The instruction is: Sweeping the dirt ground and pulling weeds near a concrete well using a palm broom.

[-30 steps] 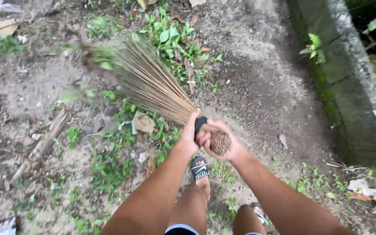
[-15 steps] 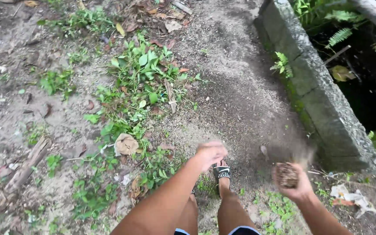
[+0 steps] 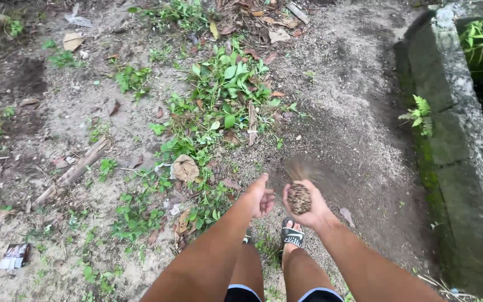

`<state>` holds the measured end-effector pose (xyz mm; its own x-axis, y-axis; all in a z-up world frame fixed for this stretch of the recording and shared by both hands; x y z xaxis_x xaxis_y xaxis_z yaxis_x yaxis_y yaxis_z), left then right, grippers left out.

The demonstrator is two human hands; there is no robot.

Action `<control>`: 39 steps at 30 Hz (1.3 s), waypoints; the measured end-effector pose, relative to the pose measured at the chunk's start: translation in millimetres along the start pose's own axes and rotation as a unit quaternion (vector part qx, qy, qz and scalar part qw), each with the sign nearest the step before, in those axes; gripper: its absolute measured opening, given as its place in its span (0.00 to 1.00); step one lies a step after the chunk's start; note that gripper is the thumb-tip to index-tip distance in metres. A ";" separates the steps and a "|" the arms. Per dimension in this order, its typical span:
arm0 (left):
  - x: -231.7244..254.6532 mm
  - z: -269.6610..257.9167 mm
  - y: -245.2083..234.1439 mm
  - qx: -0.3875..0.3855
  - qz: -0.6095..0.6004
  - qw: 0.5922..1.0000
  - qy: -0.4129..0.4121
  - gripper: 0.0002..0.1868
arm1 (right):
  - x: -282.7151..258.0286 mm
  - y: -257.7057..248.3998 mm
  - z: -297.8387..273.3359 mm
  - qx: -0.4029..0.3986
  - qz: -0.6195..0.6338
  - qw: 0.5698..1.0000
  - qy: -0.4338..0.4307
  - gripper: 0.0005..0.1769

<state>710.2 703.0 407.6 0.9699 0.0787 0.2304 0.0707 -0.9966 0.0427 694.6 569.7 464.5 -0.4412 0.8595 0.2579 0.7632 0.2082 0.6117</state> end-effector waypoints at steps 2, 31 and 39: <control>5.6 -41.1 22.4 -0.024 0.016 0.999 -0.028 0.38 | 9.4 25.1 -26.4 -0.023 -0.061 0.997 0.043 0.08; 178.4 65.9 -47.1 -0.141 -0.475 0.869 0.009 0.06 | 2.6 240.4 165.8 -0.007 -0.441 0.889 0.127 0.12; 233.8 -64.3 -45.2 -0.221 -0.391 0.888 0.096 0.08 | -11.1 260.6 135.0 -0.022 -0.526 0.845 0.094 0.20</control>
<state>918.8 768.0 522.0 0.6044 0.7873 0.1219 0.5660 -0.5321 0.6297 962.1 677.4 520.0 -0.9348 0.1203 -0.3341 -0.1137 0.7899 0.6026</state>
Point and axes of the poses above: each hand's wrist, its own z-axis towards the middle knuckle, its own y-axis out of the palm, x = y × z, the point moved 10 cm from there along z, towards the middle knuckle, and after that the axes turned 3 degrees about -y, right-handed, at the moved point
